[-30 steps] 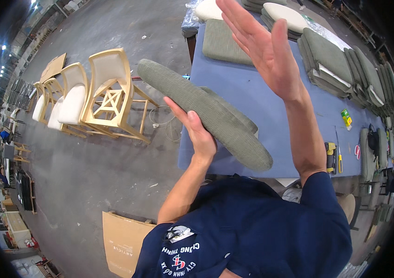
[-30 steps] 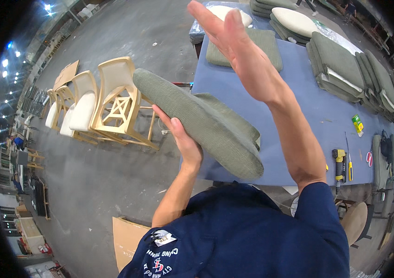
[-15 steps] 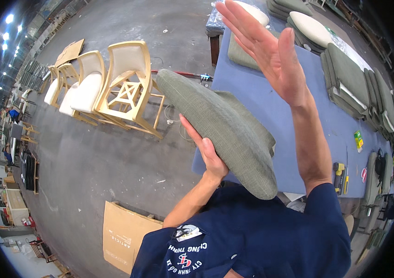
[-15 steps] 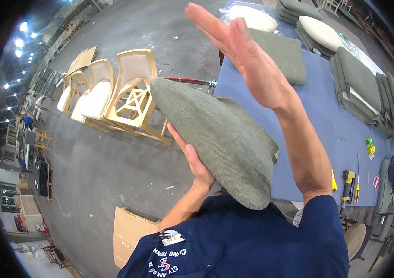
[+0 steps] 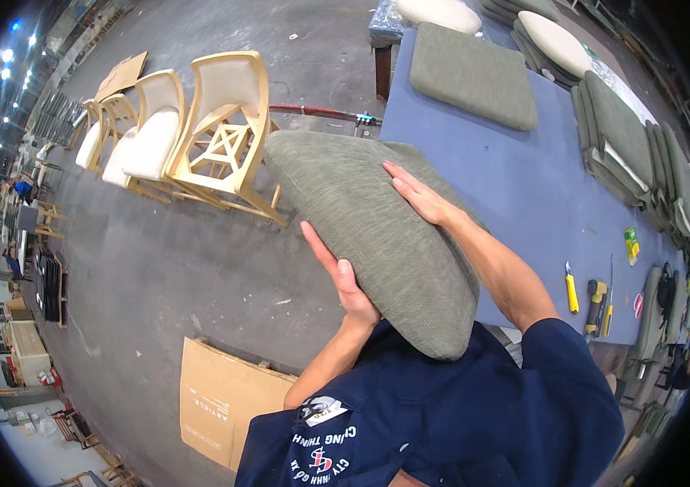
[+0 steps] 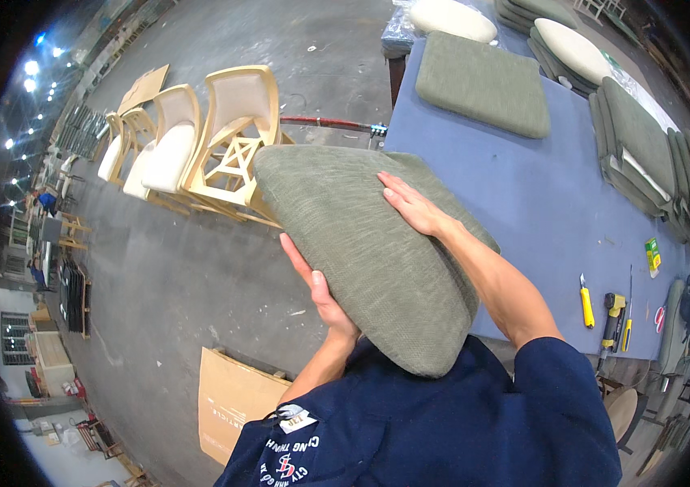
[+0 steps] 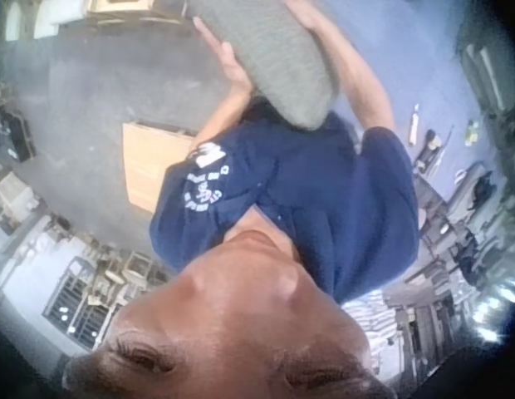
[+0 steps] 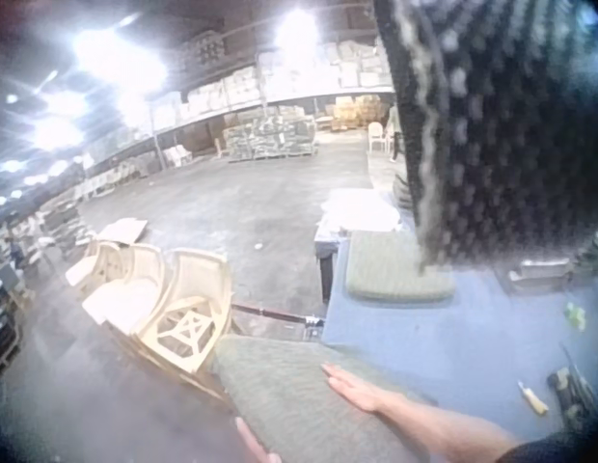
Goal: The person fits a gray fabric cover over a rectangular cushion, smooths the surface, and secures the edges using a staple gun. They trim excess fabric with a utility knife and repeat the process on a second cushion.
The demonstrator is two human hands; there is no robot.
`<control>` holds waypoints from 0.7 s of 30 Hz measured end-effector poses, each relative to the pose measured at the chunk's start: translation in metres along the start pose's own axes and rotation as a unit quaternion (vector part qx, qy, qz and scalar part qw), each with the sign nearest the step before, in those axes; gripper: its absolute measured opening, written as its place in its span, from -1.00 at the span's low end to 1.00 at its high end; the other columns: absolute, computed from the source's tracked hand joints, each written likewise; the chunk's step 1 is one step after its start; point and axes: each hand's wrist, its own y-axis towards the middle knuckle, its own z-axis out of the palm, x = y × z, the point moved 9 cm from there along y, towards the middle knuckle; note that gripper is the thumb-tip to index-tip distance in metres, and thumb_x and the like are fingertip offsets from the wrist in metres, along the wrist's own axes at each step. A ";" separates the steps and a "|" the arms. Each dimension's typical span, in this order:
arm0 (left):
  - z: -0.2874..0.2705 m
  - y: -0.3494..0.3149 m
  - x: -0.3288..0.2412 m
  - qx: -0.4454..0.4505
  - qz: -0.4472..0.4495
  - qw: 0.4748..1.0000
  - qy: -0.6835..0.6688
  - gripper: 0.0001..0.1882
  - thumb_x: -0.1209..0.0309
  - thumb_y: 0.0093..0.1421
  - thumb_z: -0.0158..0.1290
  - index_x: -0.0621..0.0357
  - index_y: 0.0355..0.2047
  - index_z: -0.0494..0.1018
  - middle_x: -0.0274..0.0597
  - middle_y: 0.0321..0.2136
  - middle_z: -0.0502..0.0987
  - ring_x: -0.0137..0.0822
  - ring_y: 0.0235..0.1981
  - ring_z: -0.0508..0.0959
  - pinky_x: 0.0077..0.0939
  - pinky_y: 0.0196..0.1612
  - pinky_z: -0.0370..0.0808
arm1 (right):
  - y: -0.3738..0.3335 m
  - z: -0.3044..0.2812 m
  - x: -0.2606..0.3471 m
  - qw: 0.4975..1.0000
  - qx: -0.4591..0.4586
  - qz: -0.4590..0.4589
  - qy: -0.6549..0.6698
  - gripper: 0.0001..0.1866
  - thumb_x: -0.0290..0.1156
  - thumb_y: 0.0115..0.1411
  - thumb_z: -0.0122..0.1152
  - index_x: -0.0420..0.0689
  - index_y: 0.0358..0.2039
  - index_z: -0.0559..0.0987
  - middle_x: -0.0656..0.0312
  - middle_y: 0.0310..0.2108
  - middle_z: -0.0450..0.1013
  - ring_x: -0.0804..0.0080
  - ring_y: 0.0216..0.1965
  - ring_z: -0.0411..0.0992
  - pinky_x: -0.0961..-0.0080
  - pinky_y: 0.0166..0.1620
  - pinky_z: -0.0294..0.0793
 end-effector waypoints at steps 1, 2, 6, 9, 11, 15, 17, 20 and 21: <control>-0.008 0.003 -0.005 -0.001 0.008 0.999 0.052 -0.14 0.12 0.45 -0.24 0.03 0.60 -0.35 -0.01 0.57 -0.16 -0.05 0.53 0.02 -0.11 0.53 -0.03 | -0.002 -0.002 -0.012 1.000 -0.006 0.024 -0.011 -0.28 0.07 0.58 -0.40 -0.07 0.58 0.01 0.08 0.62 -0.16 0.08 0.62 -0.26 0.12 0.60 -0.27; -0.015 0.007 -0.009 -0.001 0.017 0.995 0.103 -0.16 0.16 0.45 -0.22 0.05 0.60 -0.31 -0.01 0.57 -0.14 -0.06 0.53 0.02 -0.12 0.53 -0.04 | -0.004 -0.005 -0.013 0.998 -0.013 0.046 -0.028 -0.28 0.07 0.58 -0.39 -0.06 0.58 0.02 0.07 0.62 -0.15 0.05 0.62 -0.25 0.06 0.59 -0.25; -0.027 0.013 -0.017 -0.039 -0.090 0.994 0.050 -0.17 0.30 0.44 -0.13 0.02 0.60 -0.25 0.01 0.55 -0.07 -0.05 0.50 0.09 -0.13 0.49 0.10 | -0.022 -0.001 0.112 0.987 -0.054 -0.051 -0.143 -0.31 0.05 0.56 -0.27 -0.02 0.56 0.11 0.00 0.59 -0.06 -0.11 0.59 -0.15 -0.25 0.52 -0.14; -0.030 0.008 -0.014 -0.049 -0.133 0.990 0.002 -0.14 0.32 0.43 -0.05 -0.06 0.61 -0.24 0.02 0.53 0.00 -0.02 0.45 0.21 -0.05 0.42 0.28 | -0.060 0.029 0.222 0.938 -0.060 -0.283 -0.189 -0.31 0.03 0.50 -0.08 -0.04 0.51 0.20 -0.03 0.55 0.05 -0.18 0.55 -0.01 -0.41 0.46 -0.03; -0.037 0.001 -0.006 -0.058 -0.164 0.984 -0.027 -0.11 0.35 0.40 -0.05 -0.09 0.61 -0.27 0.03 0.52 -0.01 0.02 0.44 0.20 -0.03 0.43 0.25 | -0.061 0.050 0.186 0.957 -0.006 -0.242 -0.162 -0.29 0.05 0.50 -0.13 0.01 0.54 0.14 0.01 0.58 -0.02 -0.12 0.57 -0.07 -0.33 0.50 -0.09; -0.068 -0.014 0.007 -0.085 -0.173 0.981 0.034 -0.08 0.40 0.36 -0.03 -0.07 0.61 -0.28 0.04 0.53 -0.05 0.02 0.46 0.16 -0.03 0.45 0.21 | -0.042 0.049 0.050 0.983 -0.013 -0.094 -0.154 -0.28 0.08 0.52 -0.20 0.06 0.57 0.08 0.10 0.61 -0.13 -0.02 0.61 -0.20 -0.24 0.55 -0.22; -0.082 -0.029 0.004 -0.094 -0.204 0.972 0.072 -0.08 0.41 0.36 -0.02 -0.05 0.60 -0.27 0.03 0.53 -0.06 0.02 0.46 0.15 -0.02 0.46 0.20 | -0.044 0.051 0.011 0.987 -0.018 -0.043 -0.153 -0.27 0.12 0.52 -0.26 0.07 0.58 0.06 0.13 0.62 -0.14 -0.01 0.61 -0.21 -0.21 0.56 -0.24; -0.097 -0.034 0.011 -0.101 -0.226 0.964 0.095 -0.07 0.41 0.35 -0.01 -0.04 0.60 -0.26 0.02 0.52 -0.05 0.02 0.46 0.15 0.01 0.45 0.21 | -0.046 0.027 -0.052 0.979 -0.041 0.064 -0.191 -0.24 0.18 0.52 -0.34 0.06 0.58 0.05 0.13 0.62 -0.13 -0.01 0.61 -0.21 -0.18 0.56 -0.22; -0.104 -0.037 0.015 -0.103 -0.236 0.961 0.099 -0.07 0.42 0.34 0.00 -0.04 0.60 -0.25 0.02 0.52 -0.04 0.02 0.46 0.15 0.03 0.44 0.22 | -0.054 0.015 -0.075 0.970 -0.060 0.116 -0.207 -0.25 0.17 0.52 -0.31 0.04 0.57 0.07 0.12 0.61 -0.10 -0.01 0.60 -0.17 -0.16 0.55 -0.14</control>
